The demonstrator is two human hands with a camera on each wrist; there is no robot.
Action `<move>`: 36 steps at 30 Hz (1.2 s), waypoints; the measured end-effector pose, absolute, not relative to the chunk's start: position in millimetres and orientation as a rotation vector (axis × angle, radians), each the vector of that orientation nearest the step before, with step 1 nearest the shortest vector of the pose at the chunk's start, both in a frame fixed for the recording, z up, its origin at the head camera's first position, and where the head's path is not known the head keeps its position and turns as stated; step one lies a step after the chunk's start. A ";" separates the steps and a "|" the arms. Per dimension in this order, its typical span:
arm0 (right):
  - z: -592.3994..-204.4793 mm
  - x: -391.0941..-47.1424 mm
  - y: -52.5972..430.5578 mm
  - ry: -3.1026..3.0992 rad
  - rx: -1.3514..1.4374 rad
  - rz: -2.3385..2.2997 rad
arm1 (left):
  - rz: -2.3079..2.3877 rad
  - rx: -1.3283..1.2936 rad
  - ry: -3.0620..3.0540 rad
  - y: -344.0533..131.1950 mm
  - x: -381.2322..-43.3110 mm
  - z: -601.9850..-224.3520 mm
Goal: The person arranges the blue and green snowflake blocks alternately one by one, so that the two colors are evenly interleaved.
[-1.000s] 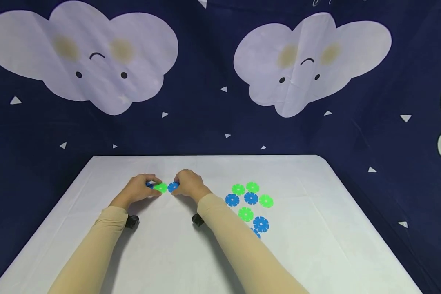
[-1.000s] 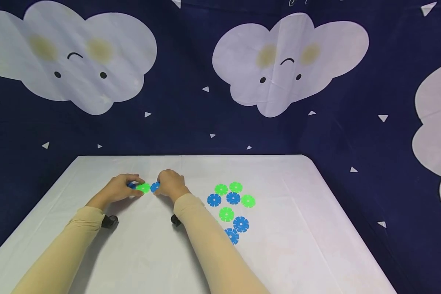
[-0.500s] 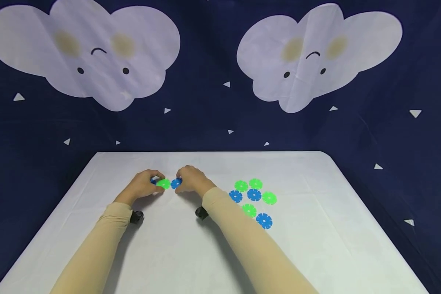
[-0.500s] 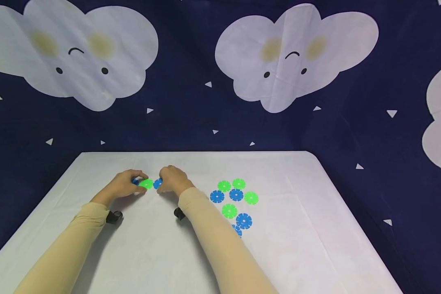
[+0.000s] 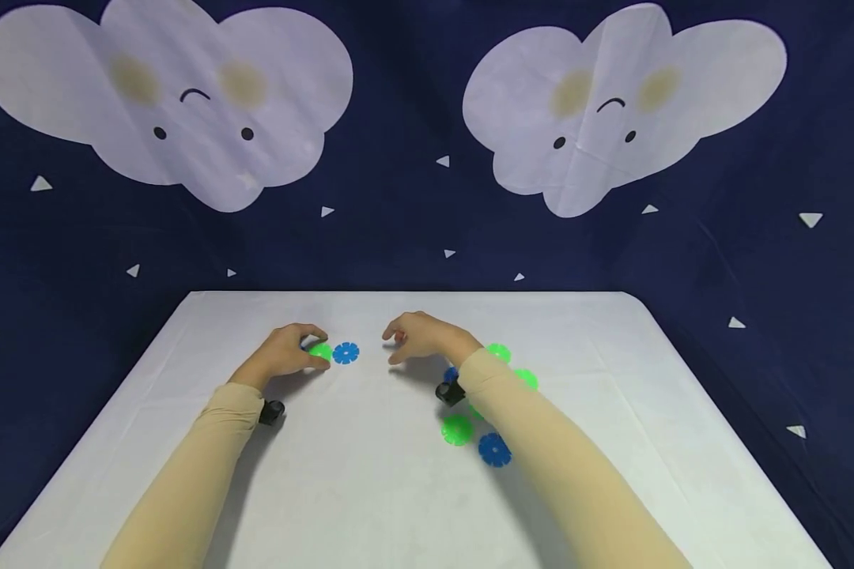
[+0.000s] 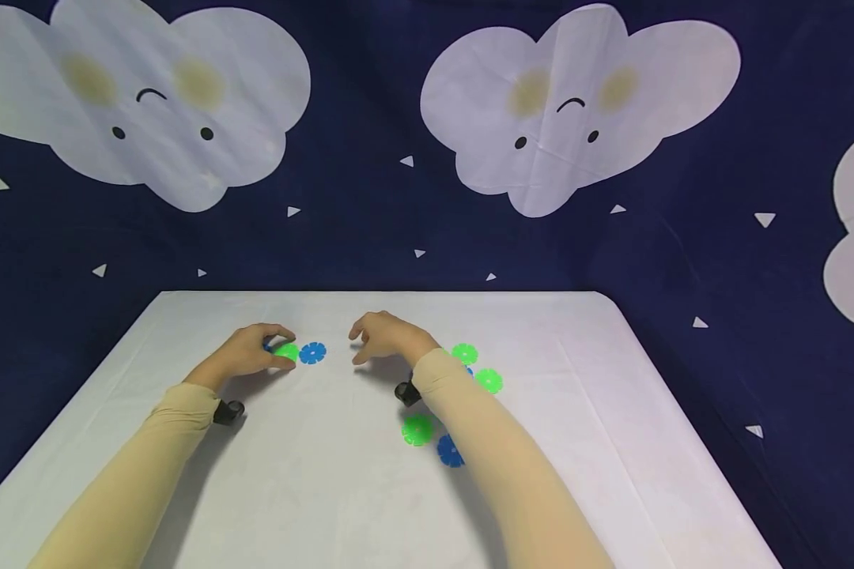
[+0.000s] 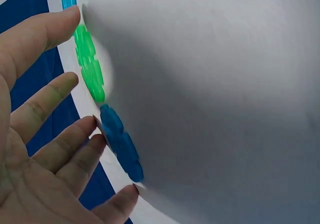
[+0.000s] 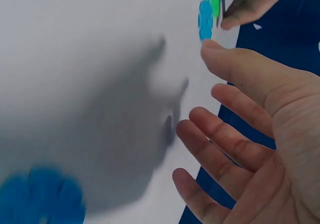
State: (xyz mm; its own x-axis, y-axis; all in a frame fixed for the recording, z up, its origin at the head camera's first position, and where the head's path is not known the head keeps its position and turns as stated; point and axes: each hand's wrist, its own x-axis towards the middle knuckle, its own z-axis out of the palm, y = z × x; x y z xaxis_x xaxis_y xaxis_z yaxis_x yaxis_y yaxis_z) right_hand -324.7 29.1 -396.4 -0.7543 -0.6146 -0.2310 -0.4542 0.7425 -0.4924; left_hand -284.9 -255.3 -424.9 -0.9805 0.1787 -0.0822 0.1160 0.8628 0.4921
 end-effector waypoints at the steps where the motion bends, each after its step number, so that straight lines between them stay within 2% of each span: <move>1: -395.4 -324.4 35.5 2.561 -0.823 -0.576 | 0.757 0.240 2.906 -254.3 -285.2 -424.6; 15: -388.6 -297.4 91.6 2.516 -0.948 -0.441 | 0.811 0.349 2.876 -241.5 -289.3 -423.3; 36: -404.0 -229.2 126.4 2.495 -1.023 -0.343 | 0.801 0.371 2.884 -234.8 -292.0 -430.6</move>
State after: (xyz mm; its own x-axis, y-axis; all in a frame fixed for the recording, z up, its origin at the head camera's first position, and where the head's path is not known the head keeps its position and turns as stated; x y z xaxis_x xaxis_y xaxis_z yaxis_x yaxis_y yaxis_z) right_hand -229.2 126.4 -404.0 -0.6408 -0.7121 -0.2868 -0.6084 0.6989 -0.3761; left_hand -292.0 -234.8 -430.6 -0.9620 0.2677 -0.0540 0.2015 0.8292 0.5214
